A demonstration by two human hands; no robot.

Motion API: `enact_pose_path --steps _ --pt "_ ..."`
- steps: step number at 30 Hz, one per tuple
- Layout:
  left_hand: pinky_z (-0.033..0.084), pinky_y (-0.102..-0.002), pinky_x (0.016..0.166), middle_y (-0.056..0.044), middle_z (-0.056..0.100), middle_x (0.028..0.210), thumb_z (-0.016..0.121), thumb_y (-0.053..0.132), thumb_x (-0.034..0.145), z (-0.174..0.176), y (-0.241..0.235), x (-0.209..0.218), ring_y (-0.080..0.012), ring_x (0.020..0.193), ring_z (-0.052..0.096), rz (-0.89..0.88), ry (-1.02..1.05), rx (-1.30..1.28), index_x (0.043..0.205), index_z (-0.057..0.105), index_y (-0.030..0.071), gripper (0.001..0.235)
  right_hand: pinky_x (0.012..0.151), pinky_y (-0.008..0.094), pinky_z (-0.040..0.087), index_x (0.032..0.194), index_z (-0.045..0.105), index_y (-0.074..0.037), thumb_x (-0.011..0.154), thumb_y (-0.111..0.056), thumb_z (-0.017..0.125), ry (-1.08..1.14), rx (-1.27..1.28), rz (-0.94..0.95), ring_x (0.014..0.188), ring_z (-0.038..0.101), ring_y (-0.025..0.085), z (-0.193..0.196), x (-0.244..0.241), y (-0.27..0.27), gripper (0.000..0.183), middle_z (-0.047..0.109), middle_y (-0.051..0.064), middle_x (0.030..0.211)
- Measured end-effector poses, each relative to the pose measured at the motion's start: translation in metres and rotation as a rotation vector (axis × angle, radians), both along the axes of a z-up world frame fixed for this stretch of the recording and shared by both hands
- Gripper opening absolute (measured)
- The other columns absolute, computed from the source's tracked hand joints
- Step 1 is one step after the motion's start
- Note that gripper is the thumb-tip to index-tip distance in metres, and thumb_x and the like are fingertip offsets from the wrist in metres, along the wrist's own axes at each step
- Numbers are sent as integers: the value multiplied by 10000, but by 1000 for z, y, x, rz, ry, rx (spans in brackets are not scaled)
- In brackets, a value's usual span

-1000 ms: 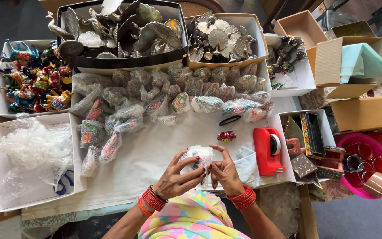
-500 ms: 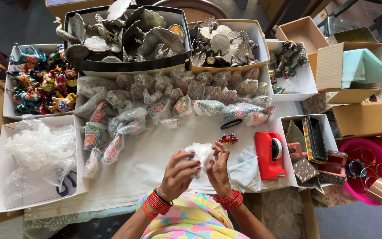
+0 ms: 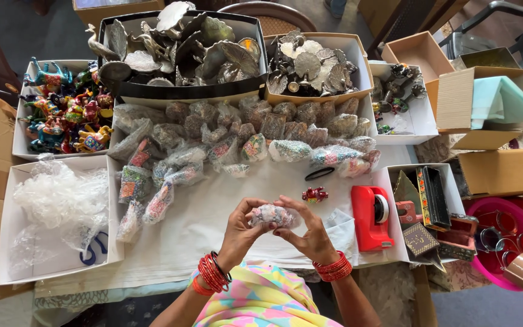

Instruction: The person unwraps a small decorative figurine from bubble wrap and wipes it with a white cloth. They handle the figurine with both hands, turning it to clean different sides.

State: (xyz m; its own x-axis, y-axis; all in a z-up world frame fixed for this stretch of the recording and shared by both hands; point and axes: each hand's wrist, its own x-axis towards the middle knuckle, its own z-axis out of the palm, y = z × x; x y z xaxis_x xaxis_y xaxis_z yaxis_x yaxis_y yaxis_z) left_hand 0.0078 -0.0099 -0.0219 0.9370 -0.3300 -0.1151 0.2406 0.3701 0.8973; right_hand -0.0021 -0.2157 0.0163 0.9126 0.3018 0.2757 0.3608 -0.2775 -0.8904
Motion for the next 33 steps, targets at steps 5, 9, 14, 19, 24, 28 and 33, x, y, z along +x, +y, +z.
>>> enact_pose_path --steps 5,9,14,19,24,28,33 --pt "609 -284 817 -111 531 1333 790 23 844 21 7 6 -160 1101 649 -38 7 110 1370 458 69 624 1023 310 530 1467 501 -15 845 -83 822 289 155 -55 1202 642 181 -21 0 0 703 672 131 1318" --pt "643 -296 806 -110 509 1372 798 58 827 39 14 6 -174 1107 650 -121 2 213 1406 386 103 712 977 299 543 1432 518 43 932 -156 722 561 509 -50 1150 660 147 -22 4 4 575 682 116 1309" --pt "650 -339 728 -84 554 1328 698 132 871 42 17 9 -189 1029 668 -55 160 217 1411 396 92 620 974 338 548 1413 522 77 963 -142 706 691 813 -46 1134 667 177 -61 2 -4 533 673 133 1293" --pt "583 -297 908 -111 661 1304 545 286 1040 -27 19 -4 -122 1106 655 34 86 87 1416 506 19 463 964 357 566 1405 532 63 957 -149 702 772 974 -39 1109 695 193 -59 3 0 524 695 140 1262" --pt "531 -306 995 -73 686 1242 736 181 932 -17 2 -20 -139 1118 658 -35 -7 88 1380 524 13 523 953 356 565 1401 552 43 963 -127 701 742 972 -44 1103 690 189 -63 3 5 493 698 130 1248" --pt "552 -311 982 -58 688 1232 742 151 925 -12 -7 -20 -130 1128 653 28 42 26 1357 530 -2 505 945 361 566 1400 543 40 956 -125 711 725 947 -63 1112 684 187 -58 3 8 502 694 122 1249" --pt "569 -284 946 -66 721 1184 736 134 921 -5 -7 -19 -113 1072 677 48 95 21 1319 588 -4 447 975 384 558 1392 486 40 995 -190 638 776 1030 -49 1130 677 209 -56 4 4 484 673 148 1248"
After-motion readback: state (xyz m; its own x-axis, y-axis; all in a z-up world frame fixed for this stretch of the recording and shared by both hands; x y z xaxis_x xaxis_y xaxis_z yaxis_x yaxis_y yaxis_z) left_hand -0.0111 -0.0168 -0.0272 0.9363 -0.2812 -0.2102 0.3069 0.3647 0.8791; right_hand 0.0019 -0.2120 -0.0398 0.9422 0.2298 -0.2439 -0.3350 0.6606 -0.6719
